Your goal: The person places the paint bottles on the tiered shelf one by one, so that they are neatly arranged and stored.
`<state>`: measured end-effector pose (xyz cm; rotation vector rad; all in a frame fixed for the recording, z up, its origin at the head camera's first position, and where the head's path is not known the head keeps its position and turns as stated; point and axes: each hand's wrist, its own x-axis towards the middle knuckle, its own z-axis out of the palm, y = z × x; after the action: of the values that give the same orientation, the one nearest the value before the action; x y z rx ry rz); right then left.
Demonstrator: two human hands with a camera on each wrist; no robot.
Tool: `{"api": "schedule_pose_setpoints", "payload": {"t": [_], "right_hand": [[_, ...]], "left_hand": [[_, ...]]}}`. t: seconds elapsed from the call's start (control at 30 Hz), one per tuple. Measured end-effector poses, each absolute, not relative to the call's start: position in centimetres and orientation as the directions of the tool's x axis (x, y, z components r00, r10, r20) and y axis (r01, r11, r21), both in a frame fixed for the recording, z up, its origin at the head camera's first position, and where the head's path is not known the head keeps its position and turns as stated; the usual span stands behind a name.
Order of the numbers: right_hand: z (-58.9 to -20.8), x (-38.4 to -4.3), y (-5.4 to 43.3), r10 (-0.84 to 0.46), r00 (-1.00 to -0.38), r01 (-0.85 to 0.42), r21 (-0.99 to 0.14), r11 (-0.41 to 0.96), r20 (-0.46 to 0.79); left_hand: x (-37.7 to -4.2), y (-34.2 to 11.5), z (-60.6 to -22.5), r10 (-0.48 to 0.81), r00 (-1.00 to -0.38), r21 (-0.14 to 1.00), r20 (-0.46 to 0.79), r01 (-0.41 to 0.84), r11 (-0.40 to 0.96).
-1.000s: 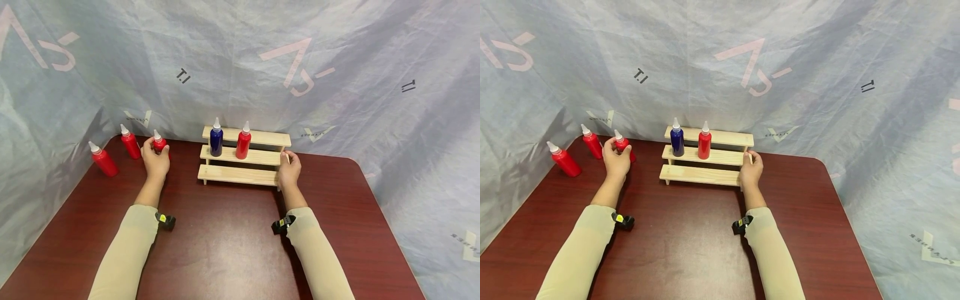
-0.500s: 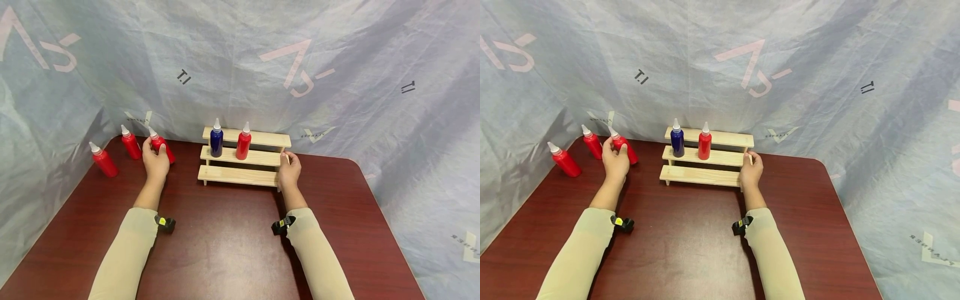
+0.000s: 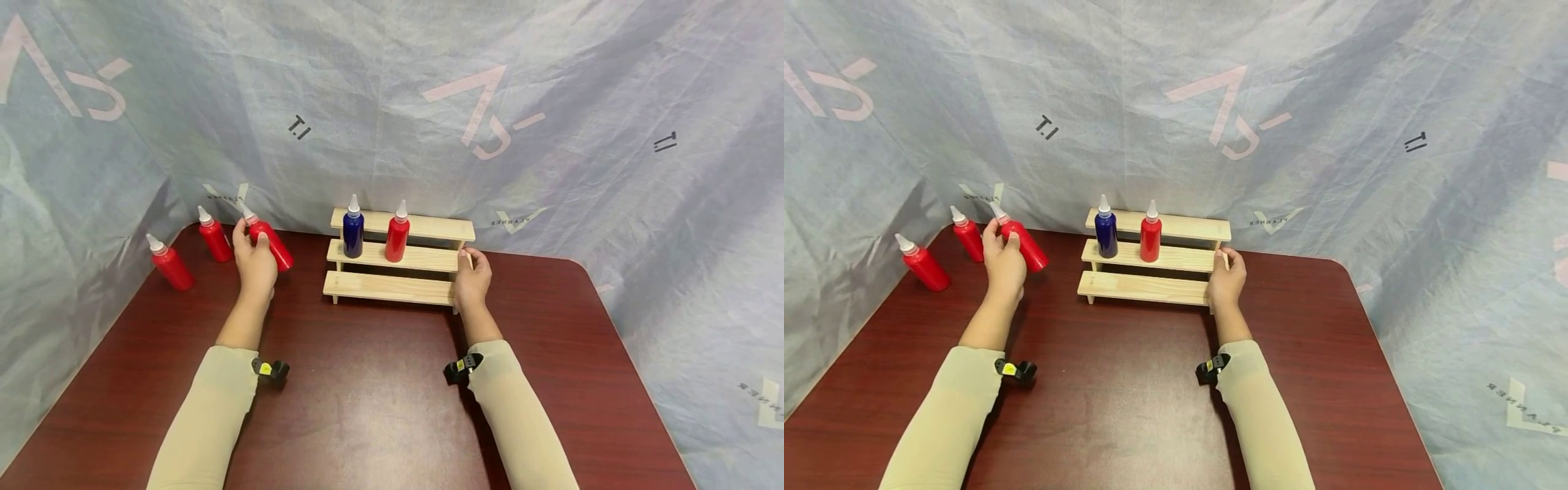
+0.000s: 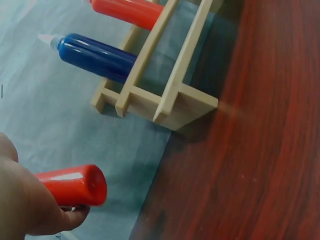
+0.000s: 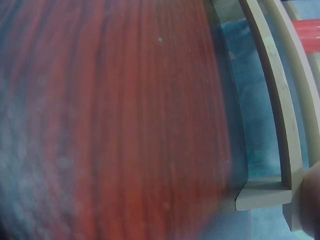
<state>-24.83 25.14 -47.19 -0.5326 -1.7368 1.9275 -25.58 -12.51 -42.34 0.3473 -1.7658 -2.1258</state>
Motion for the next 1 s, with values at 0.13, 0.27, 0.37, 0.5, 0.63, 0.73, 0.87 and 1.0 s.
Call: {"api": "schedule_pose_setpoints", "payload": {"t": [0.13, 0.27, 0.37, 0.5, 0.63, 0.73, 0.87, 1.0], "right_hand": [[-47.27, -24.84, 25.14, 0.593, -0.804, -0.096, -0.993, -0.071, 0.035], [-47.32, -24.83, 25.12, 0.592, -0.805, -0.093, -0.992, -0.081, 0.027], [-47.29, -24.8, 25.1, 0.594, -0.804, -0.092, -0.992, -0.083, 0.025], [-47.24, -24.74, 25.07, 0.594, -0.805, -0.087, -0.993, -0.081, 0.022], [-47.23, -24.8, 25.08, 0.59, -0.807, -0.089, -0.993, -0.083, 0.023], [-47.2, -24.85, 25.13, 0.595, -0.803, -0.095, -0.992, -0.078, 0.03], [-47.2, -24.96, 25.23, 0.595, -0.803, -0.092, -0.994, -0.067, 0.034], [-47.19, -24.9, 25.29, 0.593, -0.805, -0.084, -0.994, -0.073, 0.024]], "left_hand": [[-25.32, -12.13, -41.91, -0.399, -0.915, 0.964, 0.054, 0.153, -0.219], [-25.1, -11.76, -41.82, -0.394, -0.916, 0.953, 0.078, 0.185, -0.241], [-24.91, -11.58, -41.74, -0.394, -0.916, 0.955, 0.08, 0.183, -0.232], [-24.79, -11.57, -41.81, -0.411, -0.906, 0.967, 0.099, 0.184, -0.174], [-24.8, -11.65, -41.97, -0.434, -0.892, 0.966, 0.127, 0.211, -0.151], [-24.86, -11.7, -42.04, -0.427, -0.894, 0.962, 0.135, 0.222, -0.16], [-24.89, -11.8, -41.96, -0.398, -0.907, 0.955, 0.139, 0.229, -0.189], [-24.82, -11.74, -41.75, -0.356, -0.923, 0.949, 0.147, 0.233, -0.212]]}}
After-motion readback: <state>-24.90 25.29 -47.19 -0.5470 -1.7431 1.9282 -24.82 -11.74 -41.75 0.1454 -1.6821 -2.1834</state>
